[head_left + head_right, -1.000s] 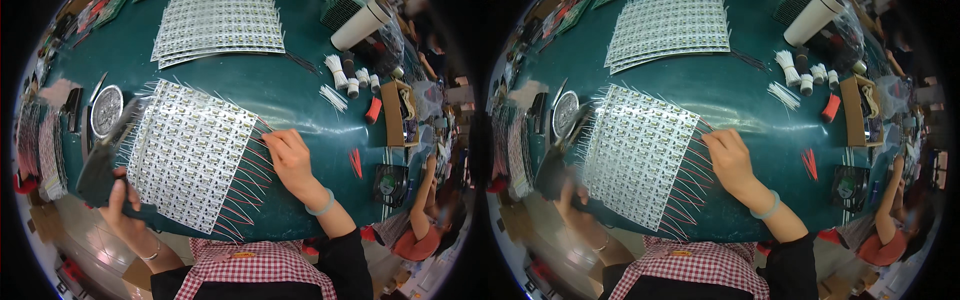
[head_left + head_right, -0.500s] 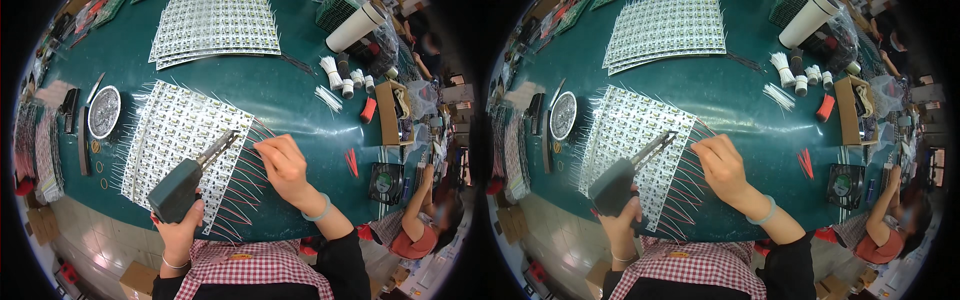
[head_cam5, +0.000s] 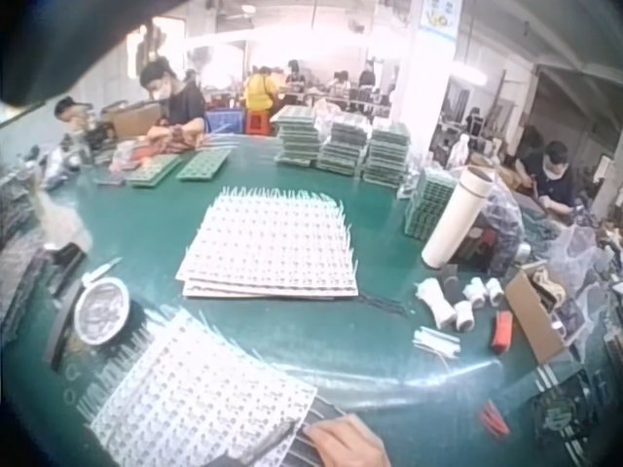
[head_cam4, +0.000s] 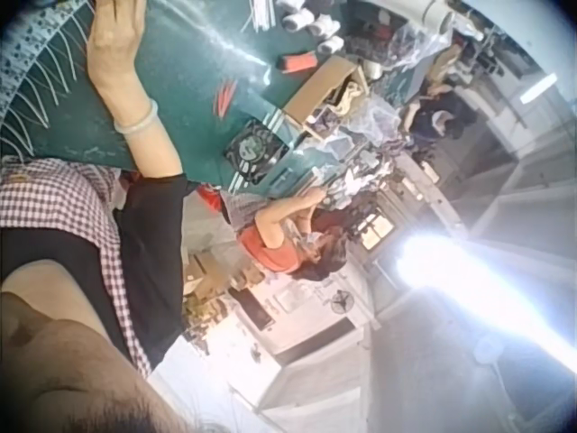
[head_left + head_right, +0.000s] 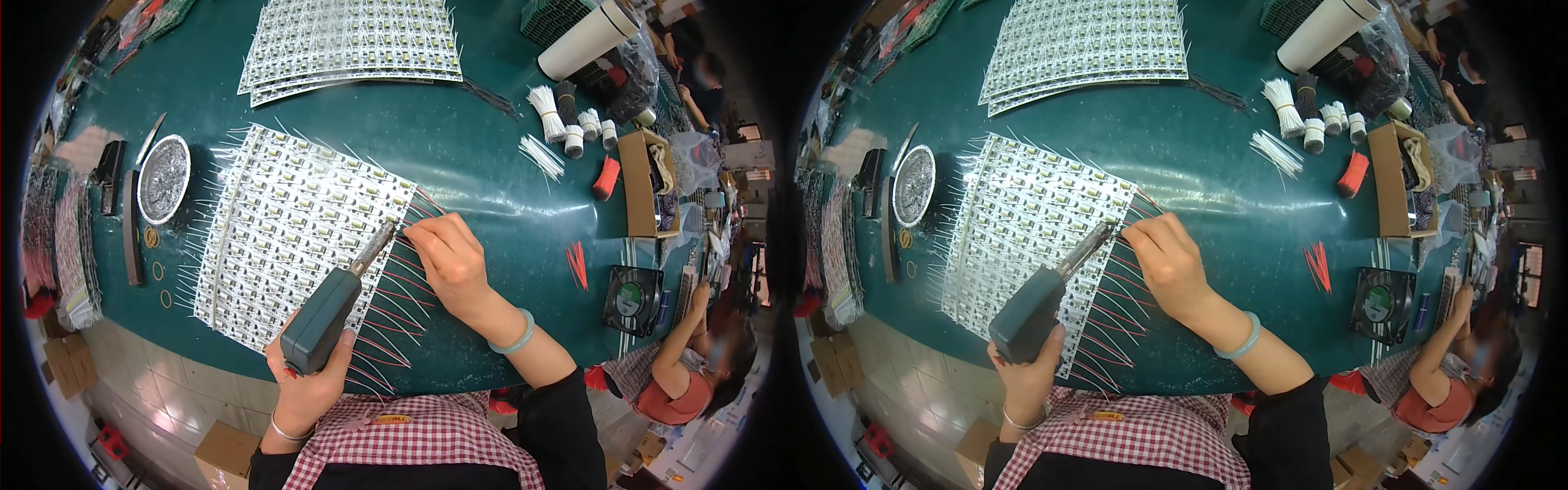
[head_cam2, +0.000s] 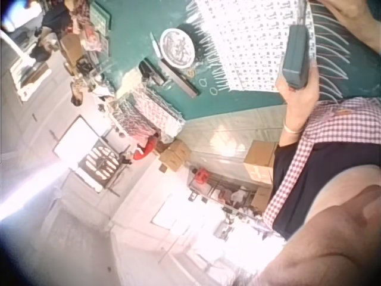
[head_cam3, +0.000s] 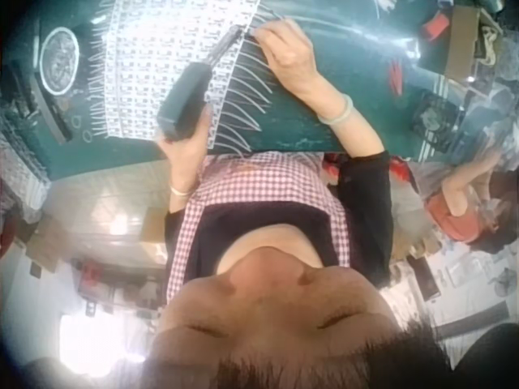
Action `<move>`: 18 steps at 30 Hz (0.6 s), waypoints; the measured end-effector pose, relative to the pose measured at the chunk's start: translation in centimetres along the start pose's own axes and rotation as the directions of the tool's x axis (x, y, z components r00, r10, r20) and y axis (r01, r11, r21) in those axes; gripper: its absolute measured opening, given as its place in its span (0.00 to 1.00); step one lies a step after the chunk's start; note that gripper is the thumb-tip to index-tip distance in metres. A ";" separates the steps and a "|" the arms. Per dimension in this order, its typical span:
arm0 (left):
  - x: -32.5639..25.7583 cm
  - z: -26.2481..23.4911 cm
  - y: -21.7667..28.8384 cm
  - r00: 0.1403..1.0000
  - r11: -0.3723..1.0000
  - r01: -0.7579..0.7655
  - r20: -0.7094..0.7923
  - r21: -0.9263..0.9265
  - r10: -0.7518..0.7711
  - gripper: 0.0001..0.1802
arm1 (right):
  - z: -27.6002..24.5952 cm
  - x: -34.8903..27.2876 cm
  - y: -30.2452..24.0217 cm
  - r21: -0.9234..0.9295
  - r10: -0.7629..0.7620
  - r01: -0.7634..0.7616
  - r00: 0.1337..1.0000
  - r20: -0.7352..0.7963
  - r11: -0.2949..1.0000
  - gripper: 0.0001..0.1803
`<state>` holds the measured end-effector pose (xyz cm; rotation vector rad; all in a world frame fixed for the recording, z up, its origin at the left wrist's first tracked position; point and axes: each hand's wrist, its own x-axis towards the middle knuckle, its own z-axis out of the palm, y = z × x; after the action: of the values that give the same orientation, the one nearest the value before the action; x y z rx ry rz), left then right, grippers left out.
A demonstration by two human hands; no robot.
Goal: The person uses a soldering iron to attach wires to a grid of LED modules on a green workbench. They repeatedly pick up wires, position them on the board, and apply heat to secure the connections. The person also uses a white stick to apply a substance to the board and adjusts the board's position.
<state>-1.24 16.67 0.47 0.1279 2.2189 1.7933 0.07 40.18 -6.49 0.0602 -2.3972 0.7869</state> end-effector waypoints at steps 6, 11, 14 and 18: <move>0.5 0.3 0.0 0.999 0.998 -0.045 0.016 0.033 0.045 0.09 | 0.0 0.0 0.2 -0.002 -0.005 0.005 1.000 0.003 1.000 0.14; 0.5 0.6 0.5 0.992 0.984 -0.128 0.034 0.121 0.125 0.07 | 0.0 0.0 0.1 0.003 0.011 -0.011 1.000 0.009 1.000 0.13; 0.4 0.6 0.1 0.986 0.975 -0.163 0.050 0.151 0.157 0.06 | 0.0 -0.1 0.1 -0.008 0.011 -0.011 1.000 0.011 1.000 0.13; 0.5 0.4 0.8 0.985 0.969 -0.171 0.059 0.181 0.162 0.06 | 0.1 0.0 0.1 -0.014 0.006 -0.006 1.000 0.003 1.000 0.14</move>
<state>-1.67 17.39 1.08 0.4000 2.4029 1.6414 0.02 40.27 -6.60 0.0487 -2.4069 0.7732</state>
